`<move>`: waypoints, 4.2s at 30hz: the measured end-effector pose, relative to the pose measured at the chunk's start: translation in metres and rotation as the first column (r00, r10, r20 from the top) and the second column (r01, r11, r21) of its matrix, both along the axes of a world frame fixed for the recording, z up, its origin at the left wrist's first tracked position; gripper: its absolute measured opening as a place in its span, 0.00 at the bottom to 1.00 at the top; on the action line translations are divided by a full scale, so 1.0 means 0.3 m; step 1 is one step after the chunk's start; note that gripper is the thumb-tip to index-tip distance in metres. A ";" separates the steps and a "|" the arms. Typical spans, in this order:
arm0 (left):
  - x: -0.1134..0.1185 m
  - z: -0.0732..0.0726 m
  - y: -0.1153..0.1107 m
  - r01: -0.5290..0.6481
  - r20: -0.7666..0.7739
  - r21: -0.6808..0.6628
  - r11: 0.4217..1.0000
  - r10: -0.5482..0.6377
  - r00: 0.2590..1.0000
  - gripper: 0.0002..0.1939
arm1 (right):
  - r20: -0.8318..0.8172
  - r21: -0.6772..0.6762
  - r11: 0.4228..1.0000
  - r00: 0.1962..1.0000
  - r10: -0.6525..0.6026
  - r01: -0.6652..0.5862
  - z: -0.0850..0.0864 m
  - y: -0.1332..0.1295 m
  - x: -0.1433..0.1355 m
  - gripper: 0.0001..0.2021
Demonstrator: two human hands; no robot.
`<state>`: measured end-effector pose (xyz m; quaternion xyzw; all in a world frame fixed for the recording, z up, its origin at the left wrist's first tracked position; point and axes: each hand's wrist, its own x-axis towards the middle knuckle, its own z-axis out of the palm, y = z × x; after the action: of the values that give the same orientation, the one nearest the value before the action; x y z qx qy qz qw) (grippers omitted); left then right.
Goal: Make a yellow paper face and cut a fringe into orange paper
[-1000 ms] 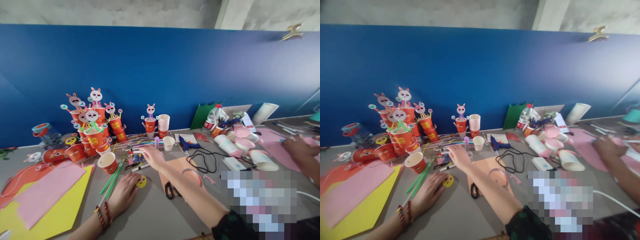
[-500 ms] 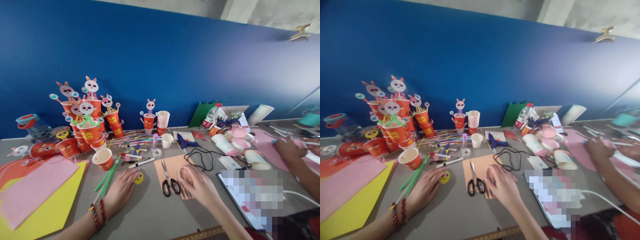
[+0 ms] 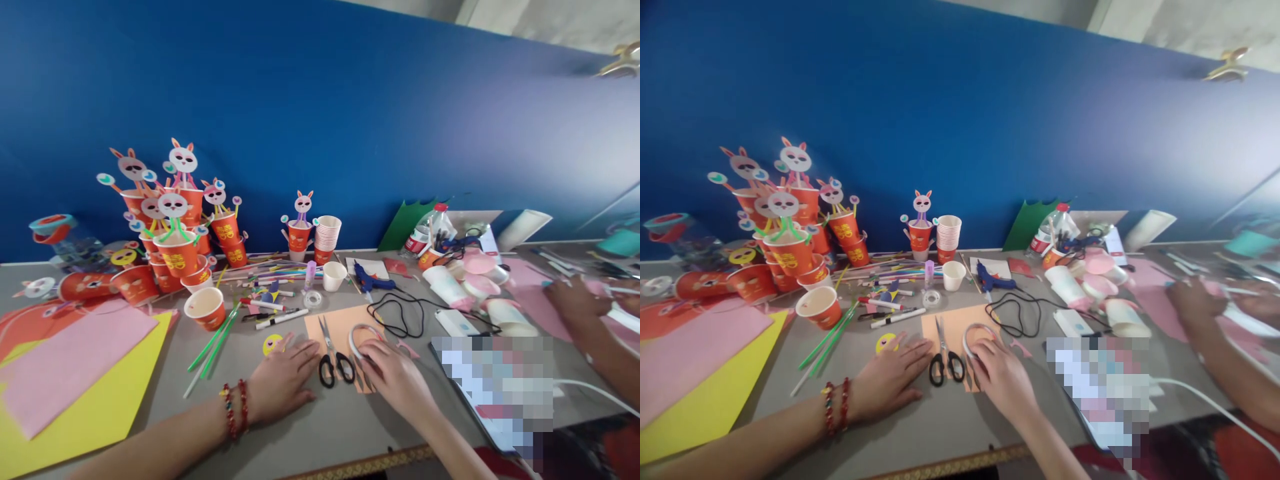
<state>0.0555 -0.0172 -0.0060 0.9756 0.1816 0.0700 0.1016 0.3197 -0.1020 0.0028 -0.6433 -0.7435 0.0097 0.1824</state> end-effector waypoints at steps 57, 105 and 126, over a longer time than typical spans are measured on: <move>-0.208 0.013 -0.111 -0.012 -0.060 0.076 0.997 0.017 0.998 0.30 | 0.247 -0.056 0.972 0.940 0.234 -0.228 -0.084 0.093 -0.092 0.39; -0.455 0.021 -0.108 -0.093 -0.050 0.105 0.990 0.099 0.994 0.27 | 0.209 -0.041 0.981 0.958 0.195 -0.191 -0.110 0.035 -0.245 0.31; -0.501 0.028 -0.096 -0.099 -0.040 0.118 0.988 0.104 0.994 0.27 | -0.032 0.120 0.993 0.999 -0.002 0.006 -0.054 0.028 -0.047 0.18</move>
<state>-0.0949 -0.0461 0.0025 0.9707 0.2291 0.0630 0.0370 0.3055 -0.0936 -0.0135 -0.6323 -0.7386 -0.0249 0.2325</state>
